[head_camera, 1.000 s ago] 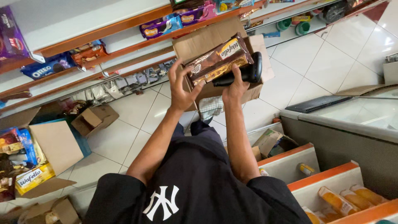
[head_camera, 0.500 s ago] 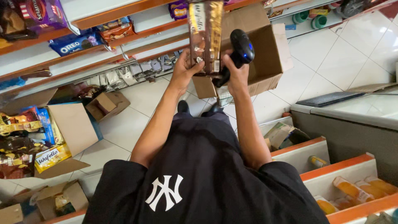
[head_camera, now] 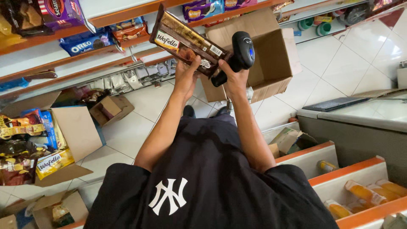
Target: The person scans snacks using a handheld scanner and places them into a cardboard box.
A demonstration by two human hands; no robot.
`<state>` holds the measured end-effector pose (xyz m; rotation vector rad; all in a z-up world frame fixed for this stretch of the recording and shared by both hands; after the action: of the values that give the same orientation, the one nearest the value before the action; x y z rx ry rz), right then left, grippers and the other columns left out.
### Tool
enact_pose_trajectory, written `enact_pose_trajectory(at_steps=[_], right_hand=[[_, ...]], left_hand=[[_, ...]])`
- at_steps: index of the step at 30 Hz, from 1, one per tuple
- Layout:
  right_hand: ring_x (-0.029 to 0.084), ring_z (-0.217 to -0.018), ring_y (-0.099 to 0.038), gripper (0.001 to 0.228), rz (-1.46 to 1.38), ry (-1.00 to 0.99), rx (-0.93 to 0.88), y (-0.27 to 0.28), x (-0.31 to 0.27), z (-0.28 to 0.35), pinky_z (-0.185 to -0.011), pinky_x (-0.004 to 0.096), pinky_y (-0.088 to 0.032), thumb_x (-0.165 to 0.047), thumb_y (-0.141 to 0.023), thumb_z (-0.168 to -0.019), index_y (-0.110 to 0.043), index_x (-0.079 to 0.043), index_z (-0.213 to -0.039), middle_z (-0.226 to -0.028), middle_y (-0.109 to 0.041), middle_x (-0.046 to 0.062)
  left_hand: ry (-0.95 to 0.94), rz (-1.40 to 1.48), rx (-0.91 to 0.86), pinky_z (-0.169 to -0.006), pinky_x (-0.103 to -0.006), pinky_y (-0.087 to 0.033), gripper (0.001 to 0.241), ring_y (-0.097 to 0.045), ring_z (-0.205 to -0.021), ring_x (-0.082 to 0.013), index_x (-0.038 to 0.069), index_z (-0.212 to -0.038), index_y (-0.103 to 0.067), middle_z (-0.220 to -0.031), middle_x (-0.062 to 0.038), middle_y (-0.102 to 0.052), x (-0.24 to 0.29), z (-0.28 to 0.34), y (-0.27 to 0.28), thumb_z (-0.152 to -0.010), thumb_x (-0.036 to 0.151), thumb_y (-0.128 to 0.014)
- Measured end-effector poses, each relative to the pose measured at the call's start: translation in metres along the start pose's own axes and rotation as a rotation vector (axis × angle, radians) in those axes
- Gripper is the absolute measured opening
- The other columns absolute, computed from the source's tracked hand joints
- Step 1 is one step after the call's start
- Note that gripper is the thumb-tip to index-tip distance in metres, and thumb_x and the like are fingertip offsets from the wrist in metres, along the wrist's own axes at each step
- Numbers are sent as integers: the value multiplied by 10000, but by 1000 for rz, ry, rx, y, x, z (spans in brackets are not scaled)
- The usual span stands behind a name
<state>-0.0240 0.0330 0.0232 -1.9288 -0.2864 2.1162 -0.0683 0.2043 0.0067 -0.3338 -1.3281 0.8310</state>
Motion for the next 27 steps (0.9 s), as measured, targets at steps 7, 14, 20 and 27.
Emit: enact_pose_trajectory(at_steps=[7, 14, 20, 27], right_hand=[[155, -992, -609, 436, -90, 34, 22, -7, -8, 1, -879, 318, -524, 19, -830, -844, -607, -56, -1210, -1063, -614, 35], [116, -774, -617, 237, 167, 108, 44, -21, -21, 20, -695, 279, -514, -78, -762, -949, -644, -38, -1151, -904, -653, 21], [108, -678, -650, 155, 266, 37, -132, -42, -25, 59, -638, 273, -536, -151, -697, -994, -658, -18, -1064, -784, -682, 6], [120, -660, -672, 215, 441, 49, -233, -63, -15, 79, -625, 287, -551, -211, -674, -1008, -687, 0, -970, -737, -692, 30]], left_hand=[[12, 41, 38, -672, -278, -572, 350, -676, -923, -106, 135, -1196, -565, -1068, 11, -658, 0, 4, 5, -941, 193, -797], [-14, 48, 11, -769, -343, -631, 310, -721, -940, -162, 97, -1167, -592, -1095, -39, -713, 8, 3, 11, -927, 159, -779], [-78, 171, -8, -881, -404, -633, 252, -692, -1006, -153, 95, -1159, -631, -1118, -25, -685, 12, -8, 19, -940, 127, -752], [-84, 185, 21, -921, -404, -622, 141, -648, -982, -121, 74, -1078, -650, -1051, -7, -660, -2, -15, 30, -972, 102, -739]])
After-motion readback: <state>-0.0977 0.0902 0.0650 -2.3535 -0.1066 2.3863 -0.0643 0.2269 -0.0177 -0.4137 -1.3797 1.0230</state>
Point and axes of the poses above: each hand's wrist, its own z-axis away from the middle knuckle, its own y-axis out of the back of the hand, x = y × z, the point moved 3 cm from there along -z, towards the middle knuckle
